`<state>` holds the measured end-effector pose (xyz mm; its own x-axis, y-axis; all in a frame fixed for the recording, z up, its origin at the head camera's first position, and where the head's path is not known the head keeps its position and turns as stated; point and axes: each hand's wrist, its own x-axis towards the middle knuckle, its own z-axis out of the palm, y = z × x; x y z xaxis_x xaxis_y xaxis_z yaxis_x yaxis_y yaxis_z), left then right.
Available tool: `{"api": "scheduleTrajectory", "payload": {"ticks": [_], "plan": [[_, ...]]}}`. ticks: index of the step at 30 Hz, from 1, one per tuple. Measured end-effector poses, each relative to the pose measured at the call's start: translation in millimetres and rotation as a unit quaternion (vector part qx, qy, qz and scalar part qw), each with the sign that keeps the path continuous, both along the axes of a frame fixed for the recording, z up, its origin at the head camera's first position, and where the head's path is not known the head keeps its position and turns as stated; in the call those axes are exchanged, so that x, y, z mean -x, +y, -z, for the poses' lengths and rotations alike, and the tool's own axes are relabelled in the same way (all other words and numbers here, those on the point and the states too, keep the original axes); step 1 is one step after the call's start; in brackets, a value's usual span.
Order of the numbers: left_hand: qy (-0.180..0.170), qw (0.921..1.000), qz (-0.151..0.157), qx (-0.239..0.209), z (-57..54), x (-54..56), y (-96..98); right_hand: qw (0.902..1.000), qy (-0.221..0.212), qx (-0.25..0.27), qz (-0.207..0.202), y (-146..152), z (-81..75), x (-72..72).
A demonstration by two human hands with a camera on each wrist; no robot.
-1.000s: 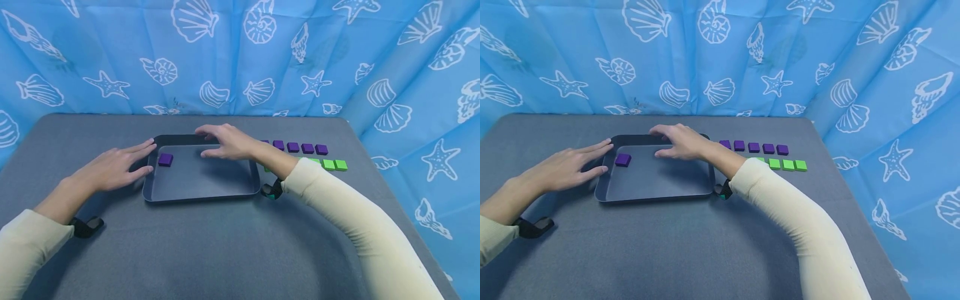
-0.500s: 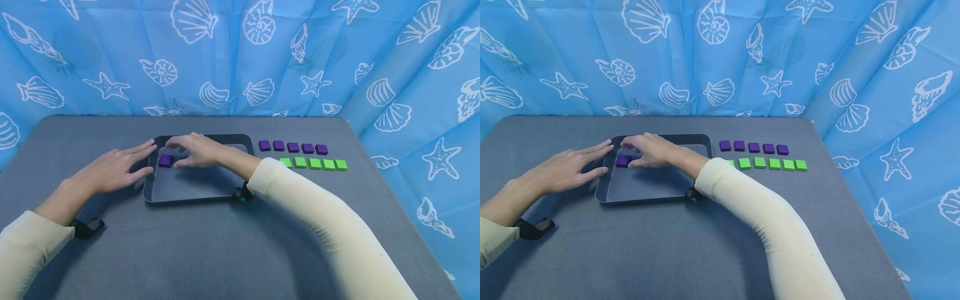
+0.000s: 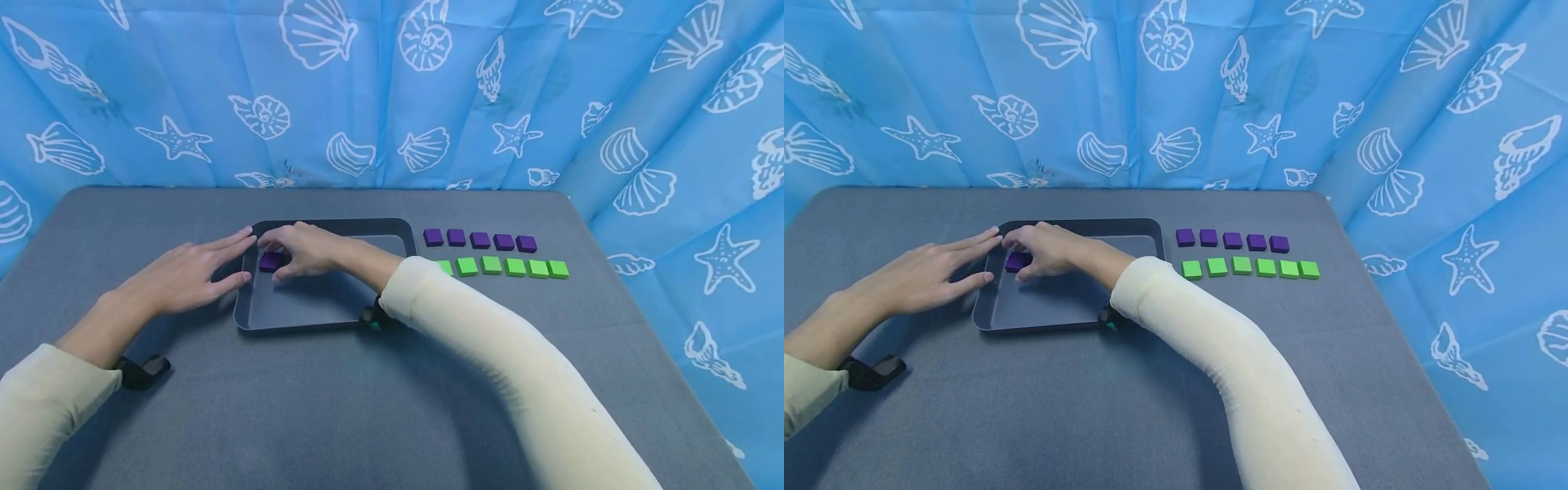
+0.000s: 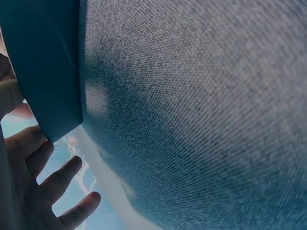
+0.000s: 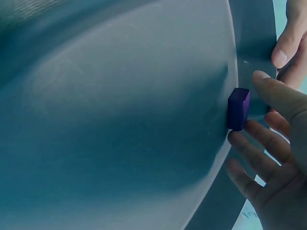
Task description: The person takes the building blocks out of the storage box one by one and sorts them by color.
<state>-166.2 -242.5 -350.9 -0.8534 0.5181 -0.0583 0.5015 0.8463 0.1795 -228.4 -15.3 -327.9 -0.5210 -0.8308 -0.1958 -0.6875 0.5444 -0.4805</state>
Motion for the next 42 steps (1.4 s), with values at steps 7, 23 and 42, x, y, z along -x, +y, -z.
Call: {"api": "scheduleTrajectory", "payload": {"ticks": [7, 23, 42], "plan": [[0.004, 1.0000, 0.005, 0.001, 0.0, 0.6, -0.1, 0.9995, 0.002, -0.027, 0.014, -10, 0.4, 4.6], [-0.001, 1.0000, 0.001, 0.002, -0.5, 1.6, 0.2, 0.9974, 0.032, -0.051, 0.039, -15, 6.6, 11.0], [-0.002, 1.0000, -0.004, 0.000, 0.7, 2.0, 0.4, 0.9994, 0.011, -0.022, 0.024, 23, -10.6, 8.9]]}}
